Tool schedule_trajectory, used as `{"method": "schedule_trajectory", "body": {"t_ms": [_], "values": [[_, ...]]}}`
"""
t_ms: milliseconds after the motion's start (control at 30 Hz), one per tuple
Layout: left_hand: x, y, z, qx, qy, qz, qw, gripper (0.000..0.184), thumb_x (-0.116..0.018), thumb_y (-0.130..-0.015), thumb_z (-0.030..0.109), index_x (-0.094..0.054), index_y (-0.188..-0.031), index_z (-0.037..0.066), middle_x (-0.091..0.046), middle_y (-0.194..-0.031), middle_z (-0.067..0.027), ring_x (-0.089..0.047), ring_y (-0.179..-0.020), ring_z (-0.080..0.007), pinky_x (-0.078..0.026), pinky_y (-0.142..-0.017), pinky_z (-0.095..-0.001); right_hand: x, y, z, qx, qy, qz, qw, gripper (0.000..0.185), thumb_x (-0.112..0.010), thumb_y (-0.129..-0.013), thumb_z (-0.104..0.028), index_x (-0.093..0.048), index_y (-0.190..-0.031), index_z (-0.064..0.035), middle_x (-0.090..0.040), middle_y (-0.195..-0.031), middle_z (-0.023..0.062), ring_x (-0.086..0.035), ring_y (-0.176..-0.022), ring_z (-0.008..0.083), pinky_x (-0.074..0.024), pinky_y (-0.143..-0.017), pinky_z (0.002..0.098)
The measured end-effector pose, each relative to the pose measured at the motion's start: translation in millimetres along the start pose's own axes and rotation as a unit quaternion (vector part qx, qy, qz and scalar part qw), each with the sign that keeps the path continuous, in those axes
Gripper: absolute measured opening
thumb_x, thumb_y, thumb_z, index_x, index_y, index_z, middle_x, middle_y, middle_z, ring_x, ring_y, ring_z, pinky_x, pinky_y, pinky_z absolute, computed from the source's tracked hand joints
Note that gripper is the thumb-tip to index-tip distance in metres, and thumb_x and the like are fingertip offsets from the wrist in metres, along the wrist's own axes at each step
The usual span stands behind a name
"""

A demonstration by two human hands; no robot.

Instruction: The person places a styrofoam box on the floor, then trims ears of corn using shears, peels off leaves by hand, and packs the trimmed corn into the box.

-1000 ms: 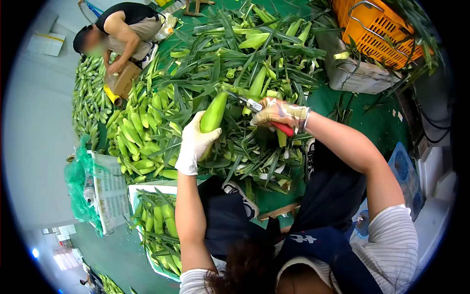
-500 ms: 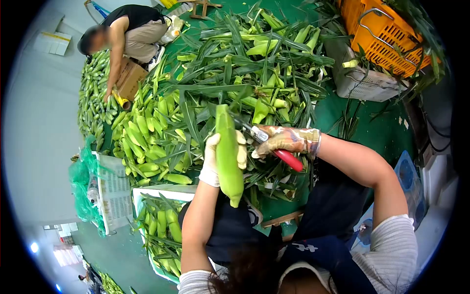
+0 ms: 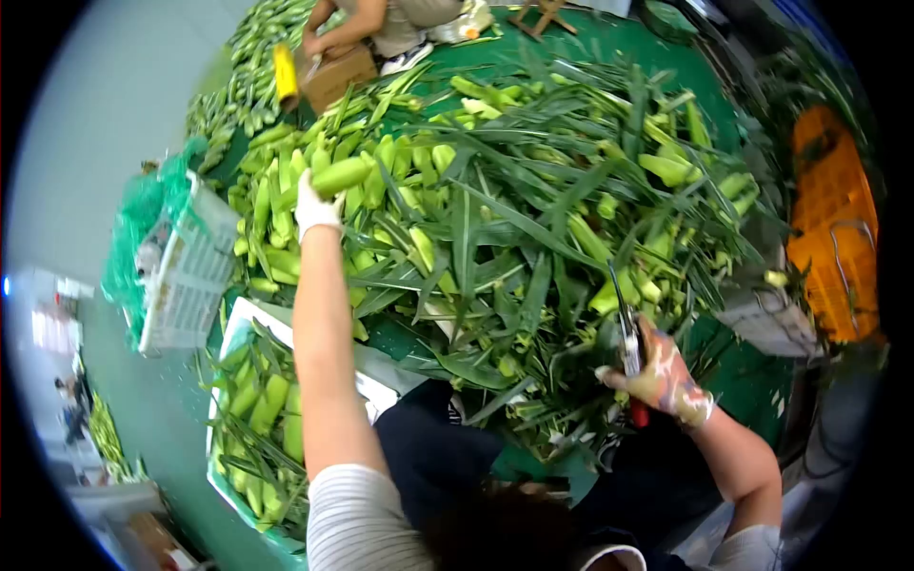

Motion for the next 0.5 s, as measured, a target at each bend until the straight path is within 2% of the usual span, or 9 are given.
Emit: {"method": "schedule_trajectory", "body": {"t_ms": [100, 167, 200, 233, 267, 300, 333, 433, 500], "values": [[-16, -3, -14, -0.08, -0.04, -0.081, 0.993, 0.053, -0.056, -0.088, 0.033, -0.039, -0.136, 0.018, -0.047, -0.132, -0.0082, -0.052, -0.112, -0.0269, -0.043, -0.095, -0.0413, -16, -14, 17, -0.031, 0.082, -0.021, 0.996, 0.074, -0.08, -0.063, -0.035, -0.044, -0.116, -0.0001, -0.062, -0.09, 0.0209, -0.062, -0.083, 0.0346, -0.0493, -0.076, 0.0395], [-3, -25, -6, -0.349, -0.3, -0.181, 0.869, 0.073, -0.067, -0.08, 0.005, -0.027, -0.14, 0.005, -0.044, -0.132, -0.0185, -0.05, -0.114, -0.031, -0.042, -0.098, -0.0368, -22, -21, 23, -0.032, 0.061, 0.033, 0.997, 0.076, -0.081, -0.062, -0.026, -0.041, -0.121, 0.0003, -0.062, -0.099, 0.0193, -0.062, -0.087, 0.0311, -0.0497, -0.076, 0.0377], [-2, -8, 7, -0.323, -0.287, -0.179, 0.884, 0.077, -0.07, -0.076, 0.001, -0.027, -0.14, 0.004, -0.043, -0.132, -0.0221, -0.047, -0.118, -0.0337, -0.041, -0.099, -0.0367, -25, -25, 23, -0.029, 0.067, 0.035, 0.997, 0.077, -0.081, -0.062, -0.024, -0.04, -0.123, 0.0005, -0.062, -0.101, 0.0185, -0.062, -0.088, 0.0306, -0.0494, -0.078, 0.0373], [7, 3, 24, -0.15, -0.022, -0.228, 0.962, 0.072, -0.065, -0.082, 0.011, -0.023, -0.139, 0.0, -0.041, -0.134, -0.0227, -0.046, -0.119, -0.0367, -0.042, -0.099, -0.0392, -26, -29, 19, -0.025, 0.068, 0.044, 0.996, 0.078, -0.08, -0.063, -0.021, -0.04, -0.125, 0.0007, -0.062, -0.103, 0.0177, -0.061, -0.09, 0.0302, -0.0491, -0.079, 0.0369], [16, 17, 41, 0.016, 0.27, -0.188, 0.944, 0.07, -0.061, -0.088, 0.02, -0.02, -0.139, -0.004, -0.039, -0.137, -0.0233, -0.045, -0.121, -0.0398, -0.042, -0.1, -0.0416, -28, -33, 14, -0.04, 0.104, 0.038, 0.993, 0.077, -0.08, -0.063, -0.02, -0.04, -0.125, 0.0007, -0.061, -0.103, 0.0177, -0.061, -0.09, 0.03, -0.0488, -0.08, 0.0362], [36, 57, 77, -0.093, 0.185, -0.222, 0.953, 0.055, -0.056, -0.09, 0.016, -0.031, -0.135, -0.004, -0.043, -0.134, -0.0232, -0.047, -0.121, -0.0382, -0.044, -0.095, -0.0386, -28, -37, 14, -0.055, 0.138, 0.042, 0.988, 0.076, -0.079, -0.064, -0.019, -0.041, -0.126, 0.0008, -0.061, -0.104, 0.0176, -0.06, -0.09, 0.0299, -0.0485, -0.081, 0.0356], [66, 117, 116, -0.286, -0.02, -0.258, 0.923, 0.037, -0.054, -0.091, 0.015, -0.047, -0.122, -0.004, -0.053, -0.123, -0.0223, -0.056, -0.111, -0.0336, -0.047, -0.09, -0.0371, -26, -39, 51, 0.096, 0.21, 0.17, 0.958, 0.072, -0.078, -0.064, -0.018, -0.043, -0.124, 0.0009, -0.061, -0.095, 0.0134, -0.059, -0.082, 0.0259, -0.049, -0.076, 0.0337], [208, 204, 170, -0.243, -0.318, 0.07, 0.914, 0.017, -0.06, -0.088, 0.012, -0.06, -0.099, -0.001, -0.068, -0.086, -0.0102, -0.064, -0.075, -0.0156, -0.05, -0.068, -0.0276, -27, -59, 58, -0.04, 0.087, 0.102, 0.99, 0.067, -0.078, -0.064, -0.017, -0.047, -0.12, 0.0002, -0.061, -0.09, 0.0083, -0.058, -0.078, 0.0192, -0.0488, -0.071, 0.0302], [320, 216, 160, -0.149, -0.575, 0.068, 0.801, 0.02, -0.068, -0.078, 0.011, -0.057, -0.092, 0.001, -0.065, -0.081, -0.0056, -0.058, -0.065, -0.0133, -0.048, -0.064, -0.0262, -26, -64, 66, 0.047, 0.053, 0.16, 0.985, 0.058, -0.077, -0.066, -0.011, -0.049, -0.116, -0.0019, -0.058, -0.081, 0.0031, -0.054, -0.07, 0.0156, -0.0466, -0.065, 0.0287]]}}
Point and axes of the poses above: each hand's wrist, its own y-axis away from the middle knuckle, its own x-axis out of the back of the hand, z = x × y, the point moved 6 cm from there along -y, towards the middle knuckle
